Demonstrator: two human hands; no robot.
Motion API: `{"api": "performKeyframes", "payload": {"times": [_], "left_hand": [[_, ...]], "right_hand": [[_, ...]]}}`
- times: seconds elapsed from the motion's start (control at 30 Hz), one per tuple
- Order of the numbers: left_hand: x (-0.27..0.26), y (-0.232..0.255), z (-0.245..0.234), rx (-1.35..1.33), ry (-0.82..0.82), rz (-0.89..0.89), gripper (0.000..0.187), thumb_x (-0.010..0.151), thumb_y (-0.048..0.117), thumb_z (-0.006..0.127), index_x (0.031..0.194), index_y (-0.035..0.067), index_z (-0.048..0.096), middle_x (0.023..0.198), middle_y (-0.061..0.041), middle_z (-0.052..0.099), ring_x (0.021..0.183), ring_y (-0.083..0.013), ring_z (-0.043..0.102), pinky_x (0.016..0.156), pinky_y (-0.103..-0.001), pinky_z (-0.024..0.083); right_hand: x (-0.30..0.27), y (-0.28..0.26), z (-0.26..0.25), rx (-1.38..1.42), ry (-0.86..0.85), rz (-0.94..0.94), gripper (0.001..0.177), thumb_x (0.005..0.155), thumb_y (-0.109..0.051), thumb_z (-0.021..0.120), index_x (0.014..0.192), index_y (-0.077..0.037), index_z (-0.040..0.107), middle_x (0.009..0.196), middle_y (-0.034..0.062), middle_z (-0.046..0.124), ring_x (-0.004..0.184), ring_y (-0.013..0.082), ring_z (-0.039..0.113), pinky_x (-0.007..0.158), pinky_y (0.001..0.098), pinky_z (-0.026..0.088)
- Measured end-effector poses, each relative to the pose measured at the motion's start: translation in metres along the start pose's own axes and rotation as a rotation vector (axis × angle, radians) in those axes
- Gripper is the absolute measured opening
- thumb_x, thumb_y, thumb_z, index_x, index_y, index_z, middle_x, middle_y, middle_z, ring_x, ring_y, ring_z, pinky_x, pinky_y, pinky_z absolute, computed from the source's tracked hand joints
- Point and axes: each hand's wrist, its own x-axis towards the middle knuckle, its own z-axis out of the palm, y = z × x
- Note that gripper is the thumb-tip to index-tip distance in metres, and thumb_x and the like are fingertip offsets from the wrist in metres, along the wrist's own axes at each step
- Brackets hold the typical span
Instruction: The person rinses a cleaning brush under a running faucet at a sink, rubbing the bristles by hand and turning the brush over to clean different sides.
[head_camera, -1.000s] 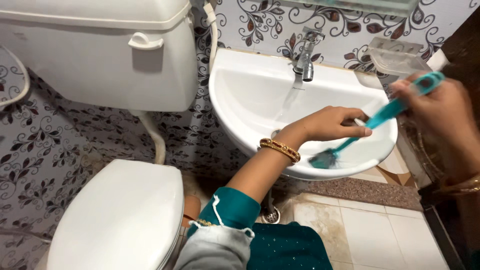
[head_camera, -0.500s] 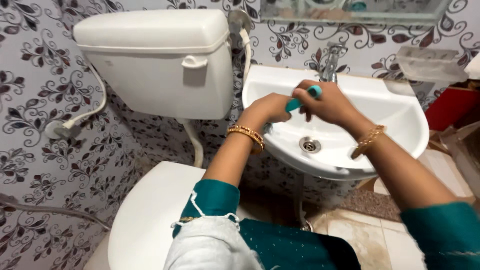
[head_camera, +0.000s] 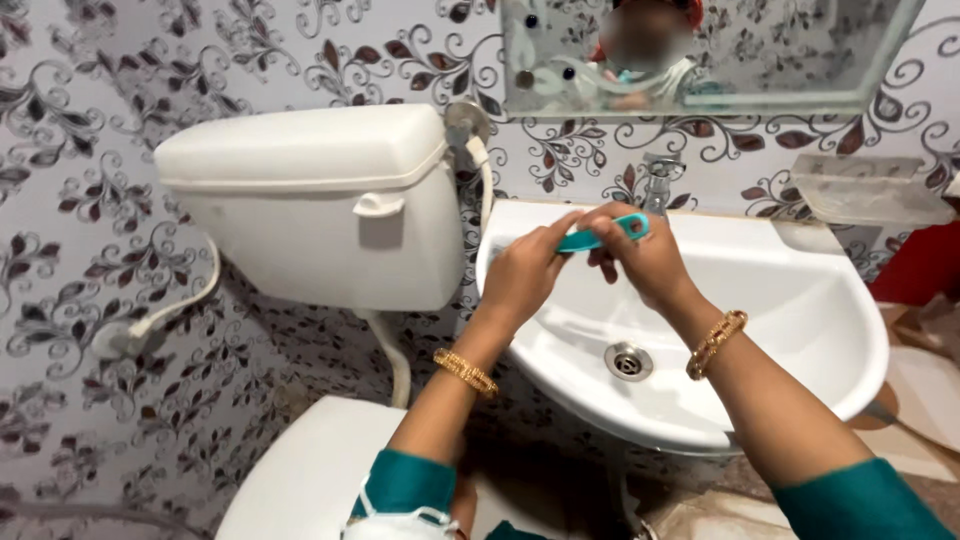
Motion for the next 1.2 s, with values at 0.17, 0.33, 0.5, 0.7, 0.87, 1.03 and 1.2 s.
{"api": "performKeyframes", "payload": {"times": [0.17, 0.33, 0.5, 0.7, 0.87, 1.03, 1.2], "left_hand": [[0.0, -0.012, 0.005, -0.015, -0.09, -0.107, 0.036, 0.094, 0.015, 0.061, 0.13, 0.015, 0.06, 0.096, -0.013, 0.074, 0.09, -0.038, 0.07, 0.075, -0.05, 0.054], [0.006, -0.015, 0.018, 0.106, -0.545, -0.39, 0.02, 0.099, 0.023, 0.055, 0.111, 0.011, 0.067, 0.095, -0.019, 0.074, 0.091, -0.0409, 0.069, 0.078, -0.053, 0.053], [0.005, -0.025, 0.018, -0.029, -0.604, -0.276, 0.026, 0.093, 0.026, 0.061, 0.111, 0.007, 0.065, 0.093, -0.019, 0.075, 0.089, -0.0402, 0.071, 0.079, -0.049, 0.055], [0.007, -0.028, 0.021, -0.007, -0.681, -0.197, 0.042, 0.095, 0.029, 0.069, 0.126, 0.004, 0.056, 0.099, -0.018, 0.075, 0.09, -0.0357, 0.073, 0.081, -0.044, 0.056], [0.004, -0.023, 0.011, -0.216, -0.543, -0.307, 0.051, 0.089, 0.016, 0.066, 0.136, 0.008, 0.051, 0.098, -0.017, 0.078, 0.084, -0.0301, 0.077, 0.078, -0.038, 0.057], [0.003, -0.027, 0.01, -0.301, -0.486, -0.125, 0.04, 0.094, 0.014, 0.068, 0.131, 0.006, 0.057, 0.112, -0.02, 0.077, 0.108, -0.0318, 0.074, 0.091, -0.037, 0.057], [0.004, -0.02, 0.01, -0.301, -0.504, -0.231, 0.039, 0.096, 0.016, 0.062, 0.133, 0.006, 0.054, 0.113, -0.02, 0.076, 0.106, -0.0305, 0.076, 0.091, -0.039, 0.058]], "right_hand": [[0.003, -0.009, 0.017, -0.31, -0.124, -0.018, 0.035, 0.094, -0.034, 0.069, 0.114, -0.005, 0.066, 0.071, 0.0037, 0.07, 0.054, 0.0095, 0.065, 0.049, 0.0262, 0.05], [0.009, -0.003, 0.017, -0.694, -0.199, 0.405, 0.035, 0.097, -0.039, 0.069, 0.101, -0.005, 0.075, 0.072, 0.0058, 0.072, 0.055, 0.0158, 0.067, 0.054, 0.0298, 0.053], [-0.002, -0.005, 0.002, -0.495, -0.082, -0.019, 0.034, 0.102, -0.037, 0.07, 0.108, -0.004, 0.071, 0.08, 0.0065, 0.073, 0.07, 0.0126, 0.07, 0.064, 0.028, 0.056], [0.003, -0.01, 0.005, -0.74, 0.052, 0.078, 0.028, 0.098, -0.03, 0.068, 0.104, -0.003, 0.068, 0.075, 0.0172, 0.071, 0.067, 0.0314, 0.069, 0.063, 0.0398, 0.054], [0.001, -0.002, 0.013, -1.101, -0.135, 0.016, 0.03, 0.079, -0.026, 0.077, 0.105, -0.011, 0.071, 0.068, 0.0176, 0.071, 0.063, 0.0359, 0.069, 0.059, 0.0448, 0.054], [-0.014, -0.021, -0.001, -0.554, -0.066, -0.13, 0.019, 0.093, -0.024, 0.062, 0.104, -0.008, 0.067, 0.073, 0.0112, 0.073, 0.063, 0.027, 0.075, 0.059, 0.0394, 0.058], [-0.003, -0.016, -0.001, -0.627, -0.017, -0.129, 0.016, 0.093, -0.017, 0.063, 0.105, -0.006, 0.066, 0.072, 0.0114, 0.072, 0.067, 0.0281, 0.074, 0.061, 0.0389, 0.057]]}}
